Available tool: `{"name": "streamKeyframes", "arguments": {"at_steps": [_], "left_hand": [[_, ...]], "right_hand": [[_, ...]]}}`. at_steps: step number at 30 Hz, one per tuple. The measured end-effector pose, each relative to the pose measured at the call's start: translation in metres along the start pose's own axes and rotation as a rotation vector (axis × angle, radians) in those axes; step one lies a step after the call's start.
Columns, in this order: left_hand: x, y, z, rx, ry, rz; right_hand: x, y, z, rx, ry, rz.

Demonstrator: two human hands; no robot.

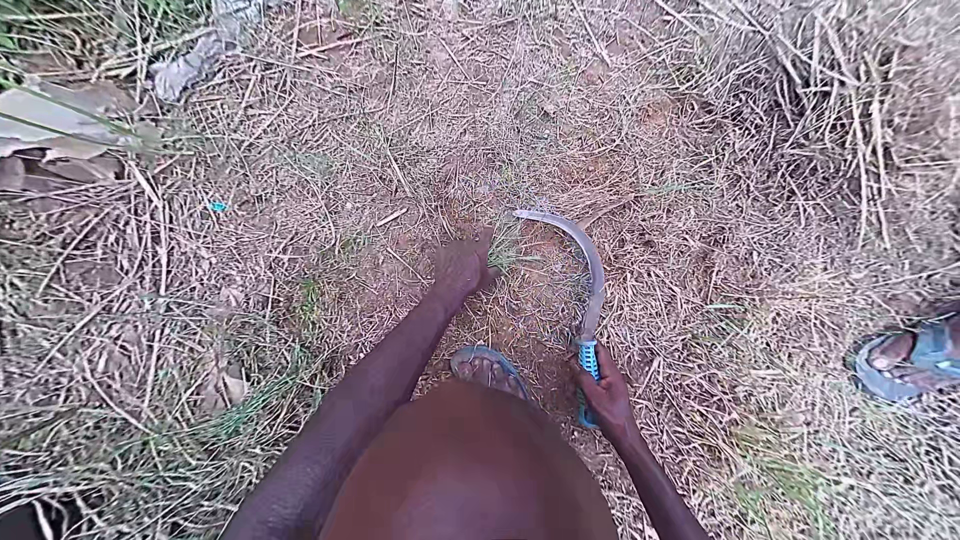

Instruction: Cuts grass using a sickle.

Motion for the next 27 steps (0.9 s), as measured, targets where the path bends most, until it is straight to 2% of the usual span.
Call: {"name": "streamKeyframes", "arguments": {"at_steps": [5,9,13,16,18,21,24,27], "left_hand": [[-0.021,-0.001,0.000,0.038,0.021,0.066],[0.004,-0.007,0.003,-0.054,-0.133,0.040],[0.020,-0.007,-0.007,-0.095,-0.257,-0.059],[0.017,0.001,-0.009,-0.098,-0.210,-0.079],[0.020,0.005,-0.010,-0.101,-0.179,-0.086],[0.027,-0.002,-0.004,-0.069,-0.194,-0.103],[0.038,-0.024,0.013,-0.080,-0.241,-0.086],[0.056,-0.063,0.032,-0.098,-0.373,-0.163]], "right_hand": [[0.000,-0.006,0.004,-0.018,0.090,0.078],[-0.003,-0.009,0.007,0.012,0.064,0.110],[-0.005,0.001,0.029,0.199,-0.083,0.142],[-0.006,0.009,0.054,0.353,-0.176,0.120],[-0.003,0.009,0.058,0.373,-0.249,0.097],[-0.015,-0.027,0.036,0.319,-0.341,0.047],[-0.044,-0.075,0.004,0.271,-0.310,0.062],[-0.044,-0.081,0.011,0.280,-0.249,0.053]]}}
Point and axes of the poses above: each hand's wrist, its own y-axis towards the middle knuckle, its own z-axis out of the palm, x = y × z, the point moved 7 cm from there along y, towards the middle knuckle, and after that the axes turned 5 degrees about -x, right-handed, at the moved point
